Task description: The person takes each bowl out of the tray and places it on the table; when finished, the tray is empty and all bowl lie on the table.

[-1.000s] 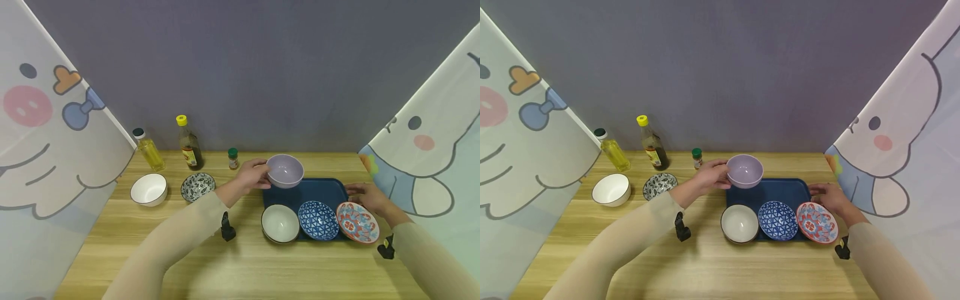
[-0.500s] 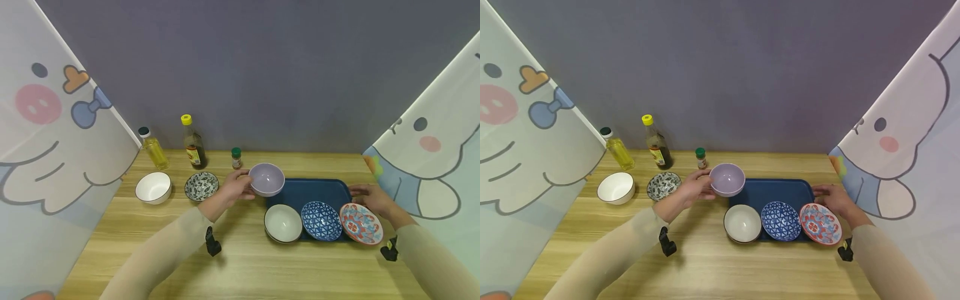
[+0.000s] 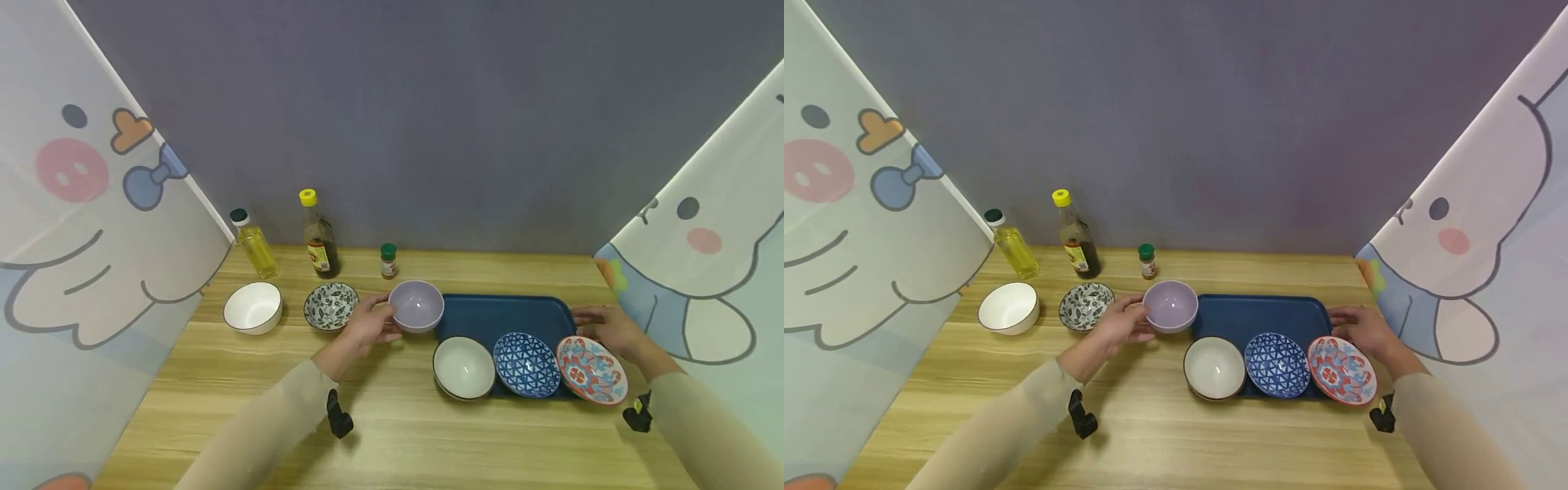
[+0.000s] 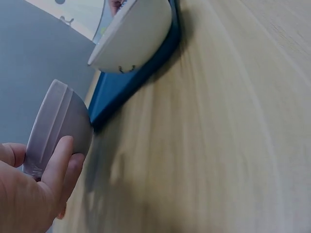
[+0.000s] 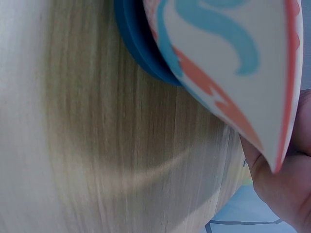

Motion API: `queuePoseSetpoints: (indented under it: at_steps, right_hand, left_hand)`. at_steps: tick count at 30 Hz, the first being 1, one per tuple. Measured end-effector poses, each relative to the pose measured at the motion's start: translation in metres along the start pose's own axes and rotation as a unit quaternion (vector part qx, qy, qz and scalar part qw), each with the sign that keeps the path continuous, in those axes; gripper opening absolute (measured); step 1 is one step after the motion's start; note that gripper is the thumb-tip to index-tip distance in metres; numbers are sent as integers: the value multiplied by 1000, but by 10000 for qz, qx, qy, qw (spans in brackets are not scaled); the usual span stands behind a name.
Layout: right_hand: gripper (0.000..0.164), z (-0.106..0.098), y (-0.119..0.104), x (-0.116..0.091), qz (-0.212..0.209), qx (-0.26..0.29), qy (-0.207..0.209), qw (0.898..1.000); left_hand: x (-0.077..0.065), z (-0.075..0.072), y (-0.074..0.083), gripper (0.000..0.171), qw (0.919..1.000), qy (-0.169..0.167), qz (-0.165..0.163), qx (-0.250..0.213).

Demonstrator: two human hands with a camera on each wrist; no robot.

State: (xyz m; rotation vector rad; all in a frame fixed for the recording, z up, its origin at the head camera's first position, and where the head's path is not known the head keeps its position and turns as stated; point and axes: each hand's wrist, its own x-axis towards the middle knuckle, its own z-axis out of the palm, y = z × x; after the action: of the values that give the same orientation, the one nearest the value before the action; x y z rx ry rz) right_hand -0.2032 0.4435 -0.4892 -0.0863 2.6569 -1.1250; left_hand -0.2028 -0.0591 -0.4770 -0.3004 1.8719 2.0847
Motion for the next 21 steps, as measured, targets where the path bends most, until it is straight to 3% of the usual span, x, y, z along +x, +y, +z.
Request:
queuePoseSetpoints:
  at_steps: [13,21]
  right_hand:
    - [51,1,3,0,60,-10,-52,10000]
    - [51,0,3,0,15,2,-57,10000]
  left_hand:
    - [2,-8,-19,57,9997,233,-88,29]
    - [0,-7,-20,54,9993,336,-34,-138]
